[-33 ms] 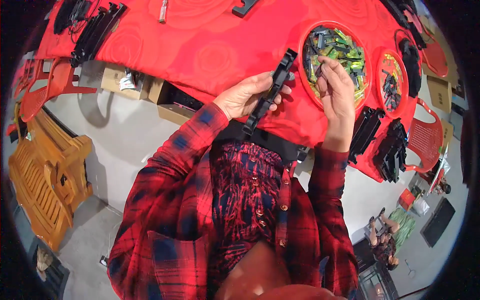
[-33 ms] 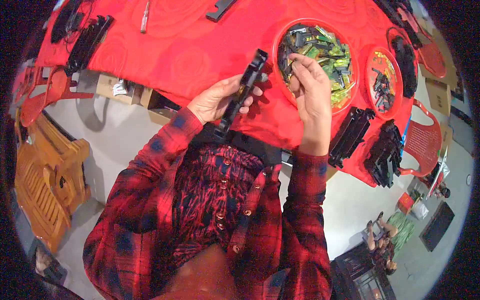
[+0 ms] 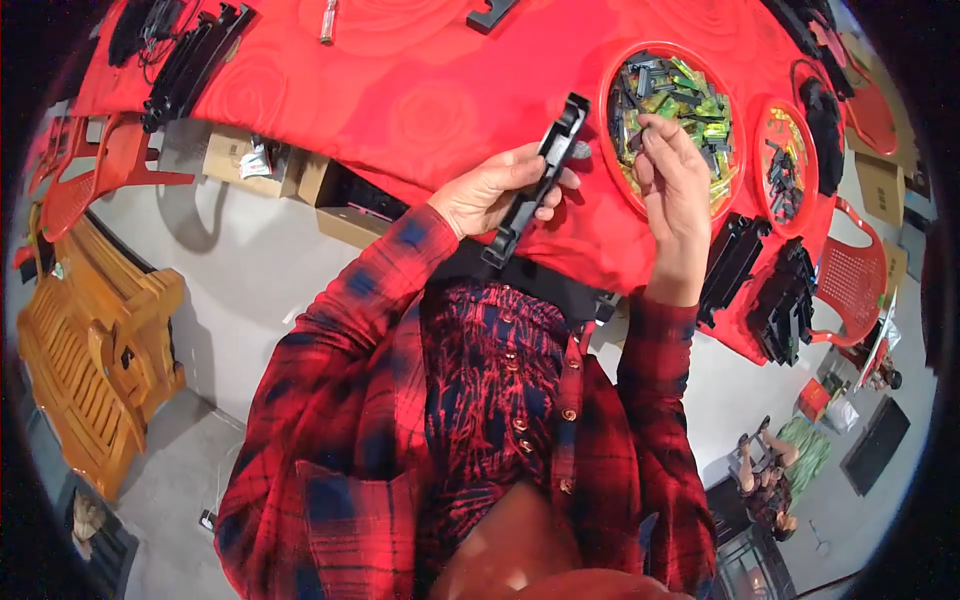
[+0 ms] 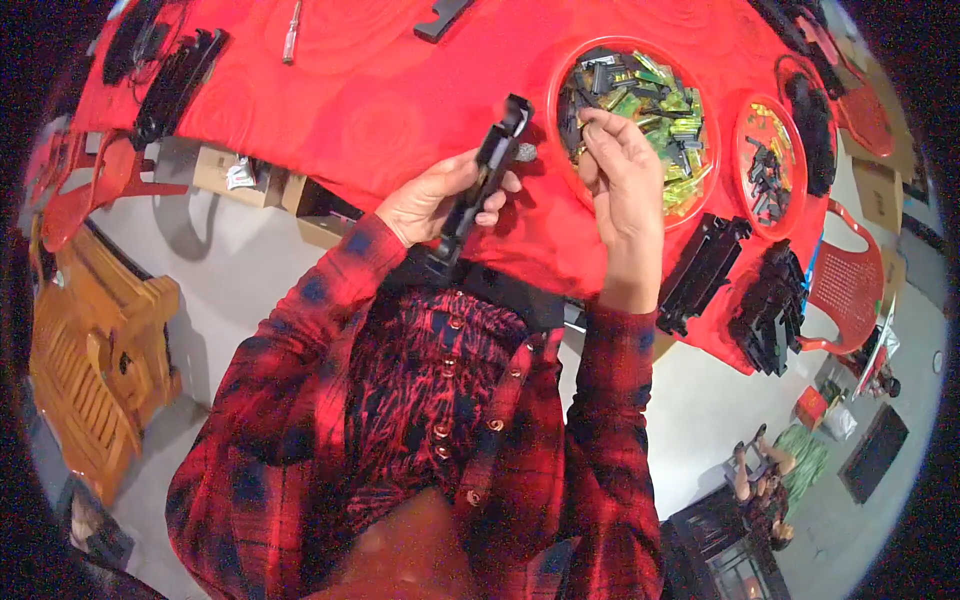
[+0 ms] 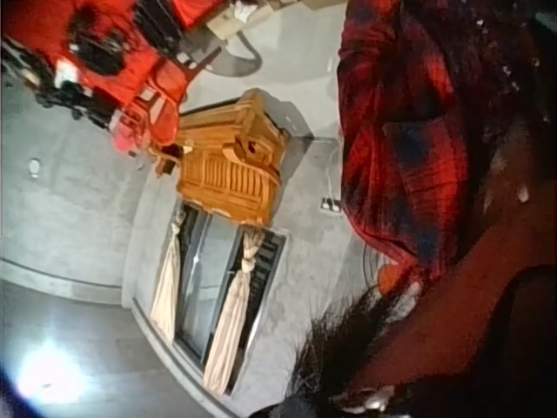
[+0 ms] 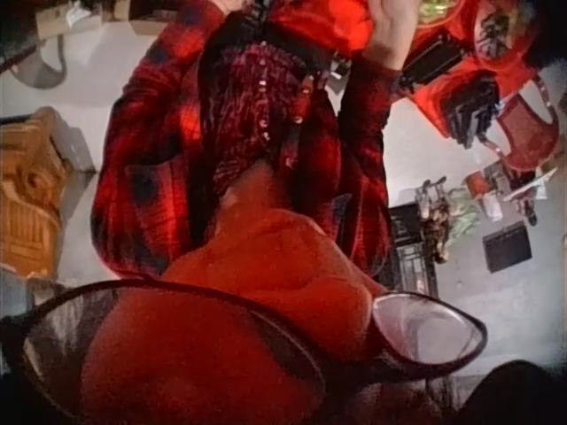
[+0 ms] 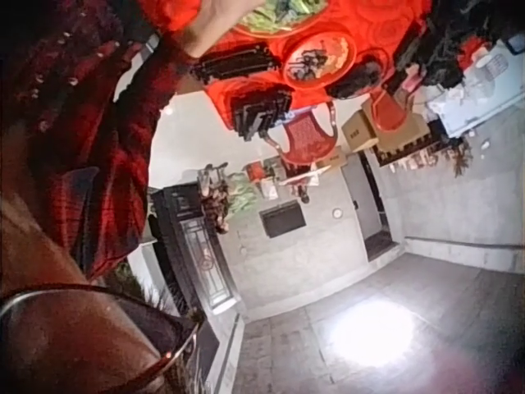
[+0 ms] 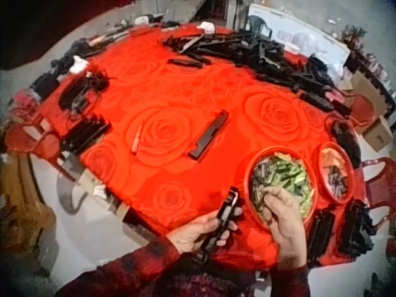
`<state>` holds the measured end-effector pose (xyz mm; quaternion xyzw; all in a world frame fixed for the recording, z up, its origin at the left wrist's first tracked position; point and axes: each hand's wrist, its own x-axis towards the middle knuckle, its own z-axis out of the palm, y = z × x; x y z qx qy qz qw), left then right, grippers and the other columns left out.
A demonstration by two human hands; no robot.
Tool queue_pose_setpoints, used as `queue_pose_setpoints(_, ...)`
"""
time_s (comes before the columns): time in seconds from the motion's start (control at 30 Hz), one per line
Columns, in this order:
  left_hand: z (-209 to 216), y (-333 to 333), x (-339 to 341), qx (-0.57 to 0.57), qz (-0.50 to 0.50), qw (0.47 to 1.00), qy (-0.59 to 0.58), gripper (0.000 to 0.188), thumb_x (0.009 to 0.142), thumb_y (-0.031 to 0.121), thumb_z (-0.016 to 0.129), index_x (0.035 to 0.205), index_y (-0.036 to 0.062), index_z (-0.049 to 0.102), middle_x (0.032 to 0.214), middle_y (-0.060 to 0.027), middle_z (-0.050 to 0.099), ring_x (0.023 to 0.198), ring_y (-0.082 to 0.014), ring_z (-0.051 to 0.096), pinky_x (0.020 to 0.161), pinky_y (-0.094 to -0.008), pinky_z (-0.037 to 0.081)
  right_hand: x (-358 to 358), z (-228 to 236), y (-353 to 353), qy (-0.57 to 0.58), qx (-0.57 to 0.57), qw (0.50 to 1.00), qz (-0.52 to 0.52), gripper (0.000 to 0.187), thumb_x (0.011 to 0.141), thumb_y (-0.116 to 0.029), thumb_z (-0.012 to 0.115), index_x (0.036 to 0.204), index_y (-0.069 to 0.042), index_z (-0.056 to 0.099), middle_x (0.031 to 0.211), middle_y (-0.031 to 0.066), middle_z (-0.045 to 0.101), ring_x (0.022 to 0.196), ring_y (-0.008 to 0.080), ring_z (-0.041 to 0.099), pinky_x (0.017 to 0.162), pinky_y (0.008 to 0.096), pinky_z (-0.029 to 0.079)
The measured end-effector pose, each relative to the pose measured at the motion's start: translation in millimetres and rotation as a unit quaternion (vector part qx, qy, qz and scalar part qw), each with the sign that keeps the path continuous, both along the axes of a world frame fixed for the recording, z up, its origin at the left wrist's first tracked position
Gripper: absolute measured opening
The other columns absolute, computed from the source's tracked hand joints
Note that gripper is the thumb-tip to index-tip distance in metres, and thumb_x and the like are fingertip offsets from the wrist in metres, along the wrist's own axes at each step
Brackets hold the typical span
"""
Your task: The person assembles various plastic components, including plastic gears and springs, into a plastic cartridge body by hand, snapping the toner cartridge parts together.
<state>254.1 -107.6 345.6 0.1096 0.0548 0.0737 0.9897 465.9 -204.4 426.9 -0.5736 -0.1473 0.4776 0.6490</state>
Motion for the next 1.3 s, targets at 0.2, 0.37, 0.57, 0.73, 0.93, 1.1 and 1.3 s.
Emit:
queue_pose_setpoints(0.2,1.8,-1.3,-5.1,0.03,0.006,1.0,-0.006,0.07,0.089,0.016,0.073,0.148,0.0,0.038,0.107,-0.0076,0.062,0.078,-0.0123,0.053,0.069,-0.027,0.046,-21.7,12.1,-10.1,-0.087,0.011,0.996,0.035,0.018,0.097,-0.011,0.063,0.112,-0.002,0.06,0.088,0.0054,0.068,0.062,0.0072,0.057,0.056,0.0208,0.041)
queue_pose_setpoints(0.37,10.2,-3.9,-3.5,0.04,0.049,0.995,0.071,0.044,0.094,0.013,0.068,0.134,0.003,0.051,0.098,-0.0081,0.066,0.073,-0.0117,0.057,0.063,-0.0264,0.047,-34.4,14.8,-14.0,-0.163,0.03,0.985,0.053,0.016,0.097,-0.01,0.063,0.11,-0.001,0.06,0.094,0.0081,0.07,0.065,0.0097,0.061,0.06,0.0216,0.046)
queue_pose_setpoints(0.57,24.7,-8.0,2.2,0.03,0.072,0.991,0.108,0.032,0.098,0.026,0.064,0.121,0.0044,0.058,0.096,-0.0097,0.068,0.071,-0.0128,0.061,0.061,-0.026,0.05,-43.4,13.4,-18.4,-0.231,0.08,0.966,0.08,0.012,0.096,0.0,0.061,0.107,0.0,0.063,0.1,0.0092,0.069,0.071,0.0097,0.062,0.067,0.0241,0.052)
queue_pose_setpoints(0.73,31.0,-7.4,1.8,0.035,0.065,0.99,0.118,0.032,0.097,0.022,0.065,0.123,0.0029,0.059,0.095,-0.0094,0.067,0.073,-0.0137,0.063,0.061,-0.0268,0.052,-47.6,12.5,-20.4,-0.259,0.08,0.957,0.108,0.013,0.095,0.002,0.06,0.108,0.001,0.066,0.103,0.0082,0.069,0.075,0.0104,0.063,0.068,0.0244,0.053)
queue_pose_setpoints(0.93,33.1,-8.5,1.2,0.057,0.071,0.989,0.116,0.033,0.092,0.011,0.068,0.123,0.0024,0.059,0.091,-0.0068,0.066,0.074,-0.013,0.063,0.062,-0.0269,0.053,-54.4,14.8,-19.0,-0.295,0.053,0.947,0.111,0.019,0.096,0.001,0.059,0.114,0.001,0.065,0.105,0.0082,0.069,0.079,0.0106,0.064,0.07,0.0244,0.053)
queue_pose_setpoints(1.1,42.1,-10.4,2.6,0.087,0.107,0.977,0.162,0.042,0.089,0.007,0.072,0.128,0.0046,0.058,0.086,-0.0032,0.066,0.069,-0.0099,0.062,0.06,-0.0229,0.049,-59.2,13.8,-16.5,-0.232,0.007,0.972,0.04,0.021,0.099,-0.006,0.059,0.119,0.001,0.062,0.102,0.0069,0.067,0.082,0.0097,0.063,0.072,0.0242,0.053)
queue_pose_setpoints(1.3,41.0,-11.8,2.8,0.14,0.13,0.962,0.194,0.044,0.087,0.007,0.073,0.128,0.0069,0.059,0.088,-0.0025,0.069,0.07,-0.0093,0.062,0.061,-0.0232,0.05,-58.2,-3.1,-22.4,-0.277,-0.058,0.959,0.028,0.021,0.099,-0.019,0.063,0.107,0.0,0.063,0.089,-0.0001,0.062,0.073,0.006,0.055,0.066,0.0223,0.048)
